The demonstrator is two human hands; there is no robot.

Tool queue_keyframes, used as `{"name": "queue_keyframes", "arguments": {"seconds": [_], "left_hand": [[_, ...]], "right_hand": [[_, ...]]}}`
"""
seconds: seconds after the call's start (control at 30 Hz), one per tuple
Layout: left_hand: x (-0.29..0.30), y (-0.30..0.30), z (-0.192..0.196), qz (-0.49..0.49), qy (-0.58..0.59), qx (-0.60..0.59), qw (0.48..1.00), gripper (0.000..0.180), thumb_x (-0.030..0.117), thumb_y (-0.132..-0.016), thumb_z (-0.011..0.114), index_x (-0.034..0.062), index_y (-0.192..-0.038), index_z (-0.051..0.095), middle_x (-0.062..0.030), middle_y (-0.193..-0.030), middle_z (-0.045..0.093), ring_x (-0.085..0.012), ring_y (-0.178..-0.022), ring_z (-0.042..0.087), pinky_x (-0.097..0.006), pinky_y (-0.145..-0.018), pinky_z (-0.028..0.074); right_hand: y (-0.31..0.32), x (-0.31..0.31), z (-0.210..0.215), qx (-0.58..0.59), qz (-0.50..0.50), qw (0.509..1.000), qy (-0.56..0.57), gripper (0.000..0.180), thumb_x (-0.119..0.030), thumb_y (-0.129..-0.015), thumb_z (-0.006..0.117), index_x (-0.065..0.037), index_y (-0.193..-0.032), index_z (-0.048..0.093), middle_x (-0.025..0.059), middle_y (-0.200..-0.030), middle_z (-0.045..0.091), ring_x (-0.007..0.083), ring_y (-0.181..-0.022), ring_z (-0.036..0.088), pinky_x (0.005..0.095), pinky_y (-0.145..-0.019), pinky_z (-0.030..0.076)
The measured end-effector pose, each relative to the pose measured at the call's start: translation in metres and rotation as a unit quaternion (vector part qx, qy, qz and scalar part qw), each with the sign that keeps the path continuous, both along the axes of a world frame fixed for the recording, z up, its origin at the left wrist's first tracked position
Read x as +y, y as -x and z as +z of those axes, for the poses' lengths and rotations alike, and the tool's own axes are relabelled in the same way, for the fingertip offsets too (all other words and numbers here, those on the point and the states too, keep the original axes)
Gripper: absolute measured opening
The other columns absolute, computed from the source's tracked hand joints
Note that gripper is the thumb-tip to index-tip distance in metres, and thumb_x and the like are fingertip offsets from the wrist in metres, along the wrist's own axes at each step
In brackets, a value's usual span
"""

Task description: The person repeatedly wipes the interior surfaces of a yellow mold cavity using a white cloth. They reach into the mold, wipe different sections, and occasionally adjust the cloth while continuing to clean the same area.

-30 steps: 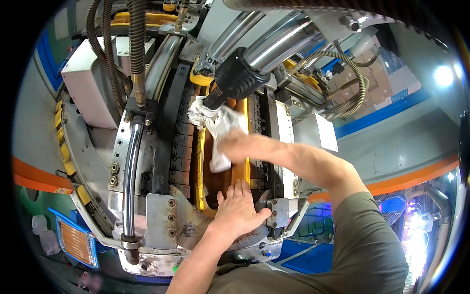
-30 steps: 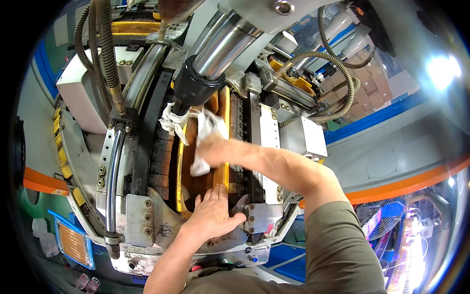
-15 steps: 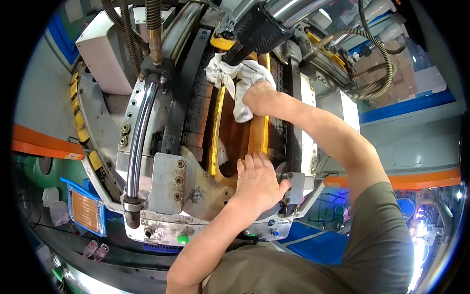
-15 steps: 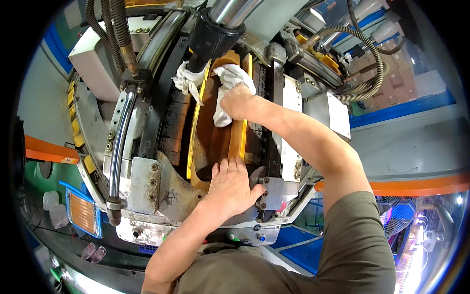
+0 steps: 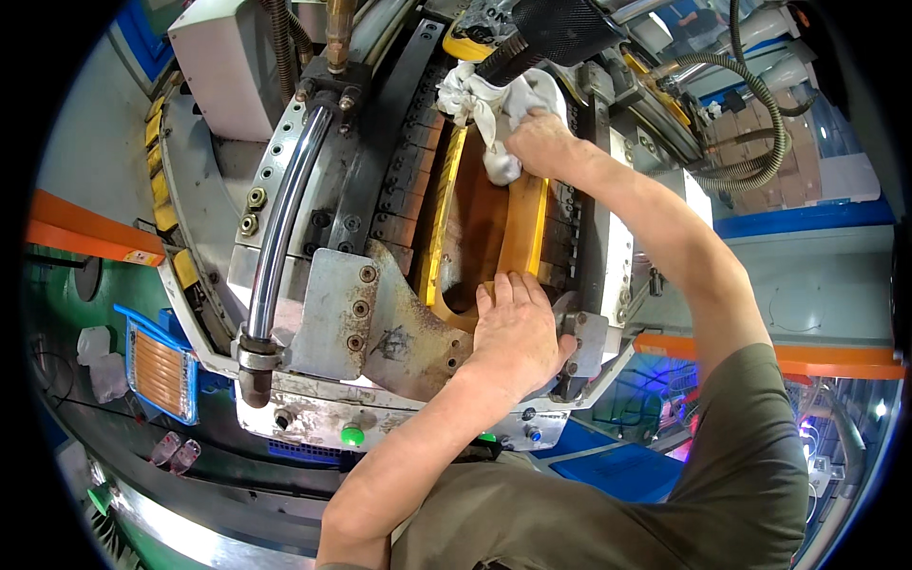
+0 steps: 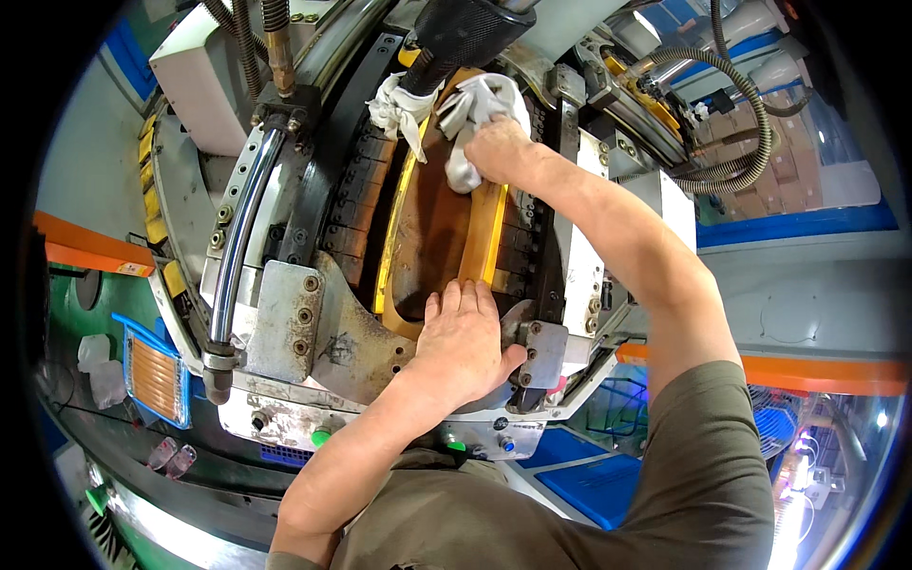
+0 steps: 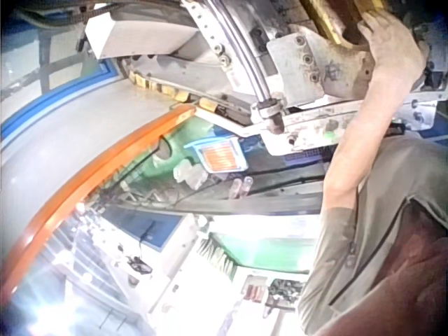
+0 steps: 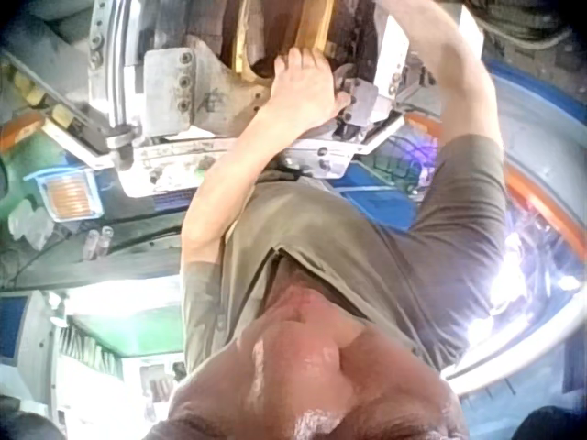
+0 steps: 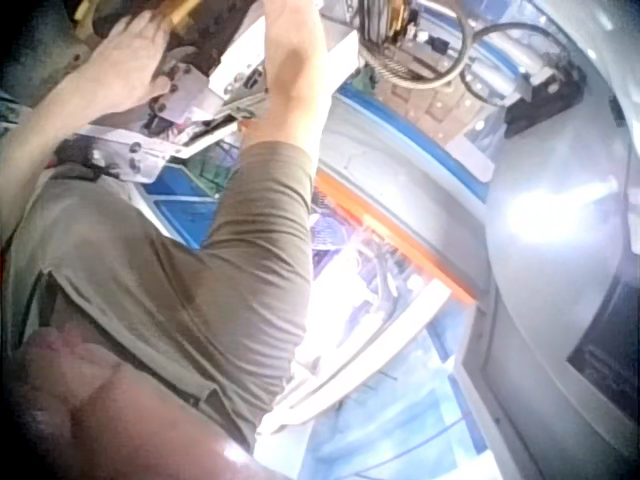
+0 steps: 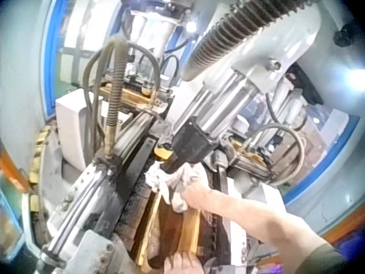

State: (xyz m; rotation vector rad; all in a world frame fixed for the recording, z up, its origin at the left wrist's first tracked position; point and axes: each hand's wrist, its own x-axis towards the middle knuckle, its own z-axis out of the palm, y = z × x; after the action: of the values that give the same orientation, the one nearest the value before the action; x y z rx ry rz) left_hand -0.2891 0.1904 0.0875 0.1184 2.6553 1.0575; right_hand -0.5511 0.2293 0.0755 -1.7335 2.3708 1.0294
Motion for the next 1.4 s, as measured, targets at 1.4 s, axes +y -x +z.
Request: {"name": "queue_keyframes", "arguments": {"seconds": [1.4], "left_hand": [[-0.006,-0.003,-0.001,-0.009,-0.011,-0.009,1.0,0.088,0.045,-0.082,0.059,-0.0162,-0.136,0.025,-0.0313,-0.14,0.031,-0.0403,-0.136,0.023,-0.054,-0.11,0.02]], "right_hand": [[0.082,-0.019,-0.069,0.115,0.118,0.985,0.044,0.021,-0.022,-0.077,0.06,-0.012,-0.09,0.073,0.0012,-0.099,0.069,0.0206,-0.106,0.055,0.0339,-0.1,0.035]]}}
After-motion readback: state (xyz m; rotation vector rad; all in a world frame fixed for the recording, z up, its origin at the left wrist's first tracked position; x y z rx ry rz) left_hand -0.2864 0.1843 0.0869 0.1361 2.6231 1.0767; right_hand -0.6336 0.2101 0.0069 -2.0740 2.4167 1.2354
